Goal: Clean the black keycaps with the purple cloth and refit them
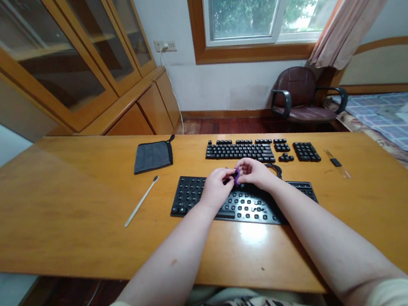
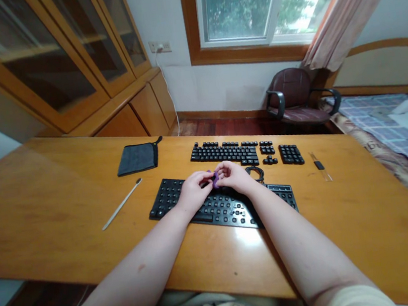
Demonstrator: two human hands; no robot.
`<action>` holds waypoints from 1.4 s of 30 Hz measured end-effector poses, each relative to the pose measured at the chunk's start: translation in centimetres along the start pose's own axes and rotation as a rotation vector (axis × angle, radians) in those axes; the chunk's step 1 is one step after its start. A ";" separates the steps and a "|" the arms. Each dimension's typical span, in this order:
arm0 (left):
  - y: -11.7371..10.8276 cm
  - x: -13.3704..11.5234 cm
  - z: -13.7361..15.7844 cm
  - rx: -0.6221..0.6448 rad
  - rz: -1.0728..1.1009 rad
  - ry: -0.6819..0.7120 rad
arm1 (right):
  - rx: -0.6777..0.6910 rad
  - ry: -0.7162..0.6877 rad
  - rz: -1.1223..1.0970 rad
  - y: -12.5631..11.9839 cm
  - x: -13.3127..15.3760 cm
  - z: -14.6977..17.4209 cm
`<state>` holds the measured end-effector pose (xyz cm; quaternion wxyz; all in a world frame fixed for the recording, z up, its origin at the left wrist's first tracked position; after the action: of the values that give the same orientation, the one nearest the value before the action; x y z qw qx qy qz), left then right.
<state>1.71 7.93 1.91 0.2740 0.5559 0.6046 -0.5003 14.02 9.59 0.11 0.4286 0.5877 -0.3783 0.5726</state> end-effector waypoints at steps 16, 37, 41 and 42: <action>0.0 -1.5 -0.3 0.132 -0.237 0.130 | 0.027 -0.013 0.040 0.1 0.2 0.2; 0.0 -1.4 -0.3 0.089 -0.215 0.036 | -0.014 -0.056 0.114 -0.5 0.7 0.3; -0.4 -2.3 -0.1 0.080 -0.282 0.052 | -0.112 -0.074 0.072 -1.4 0.9 0.2; -0.3 -2.6 0.0 0.104 -0.286 0.072 | -0.159 -0.088 0.073 -1.9 1.0 0.2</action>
<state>2.04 6.93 4.33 0.1490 0.4953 0.6604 -0.5444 15.90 10.10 0.94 0.4355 0.5623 -0.4623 0.5295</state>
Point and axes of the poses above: each hand's wrist, its own z-axis away from the middle knuckle, its own y-axis out of the palm, x = y × z, the point moved 8 cm from there along -z, towards the middle knuckle, and after that the axes turned 1 degree about y, right-handed, at the moved point
